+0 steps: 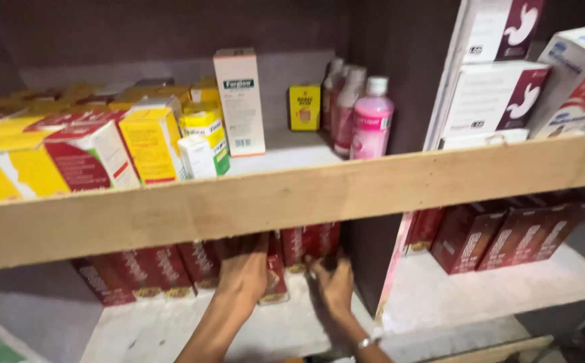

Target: The person picks up, arranges, and stacks medicine boxes on shelves by hand, moving items aside to reach the work and turning some over.

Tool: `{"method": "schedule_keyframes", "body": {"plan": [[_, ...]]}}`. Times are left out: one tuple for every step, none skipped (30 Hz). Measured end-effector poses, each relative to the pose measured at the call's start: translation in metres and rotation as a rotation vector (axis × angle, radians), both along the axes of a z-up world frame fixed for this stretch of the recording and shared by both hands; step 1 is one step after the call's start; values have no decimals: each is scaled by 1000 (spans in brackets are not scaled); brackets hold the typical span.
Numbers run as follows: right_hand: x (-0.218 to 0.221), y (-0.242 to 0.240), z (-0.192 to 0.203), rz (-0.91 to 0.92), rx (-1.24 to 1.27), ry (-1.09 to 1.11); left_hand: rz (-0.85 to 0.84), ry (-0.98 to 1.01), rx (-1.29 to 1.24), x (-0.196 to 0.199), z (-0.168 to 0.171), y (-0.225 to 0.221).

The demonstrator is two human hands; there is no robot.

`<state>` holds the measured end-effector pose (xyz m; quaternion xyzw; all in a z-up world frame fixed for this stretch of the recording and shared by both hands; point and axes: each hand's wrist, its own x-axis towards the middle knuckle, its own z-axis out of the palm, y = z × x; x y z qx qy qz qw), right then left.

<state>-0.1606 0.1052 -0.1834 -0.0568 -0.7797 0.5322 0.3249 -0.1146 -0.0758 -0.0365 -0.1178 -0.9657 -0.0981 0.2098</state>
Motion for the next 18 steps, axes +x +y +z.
{"method": "schedule_keyframes", "body": {"plan": [[-3,2,5,-24,35,-56,-4,-48,33,4,5,0],[-4,5,11,-49,69,-111,-8,-96,66,5,10,1],[5,5,12,-71,99,-183,5,-132,78,6,14,1],[9,5,15,-57,123,-250,19,-169,88,4,16,2],[6,10,21,-46,151,-315,29,-204,103,3,18,3],[4,14,25,-34,179,-381,22,-177,87,3,18,4],[2,18,26,-16,194,-397,16,-151,73,4,17,4],[-3,23,26,2,208,-414,9,-124,60,5,17,5],[-6,23,22,25,217,-432,6,-108,83,9,16,2],[-8,24,17,43,218,-443,3,-92,106,13,17,-2],[-13,24,14,63,222,-449,2,-70,132,16,19,-6],[-16,24,11,83,227,-454,8,-53,123,20,22,-10],[-15,21,8,70,202,-386,16,-36,115,25,24,-16],[-11,17,6,58,177,-317,25,-19,107,29,27,-21],[-6,12,5,47,150,-251,58,-36,87,32,30,-27],[-2,6,8,18,168,-265,91,-53,67,34,33,-34],[4,1,12,-15,185,-283,119,-74,47,37,33,-39],[10,-6,17,-49,202,-300,122,-11,9,36,34,-47]]}}
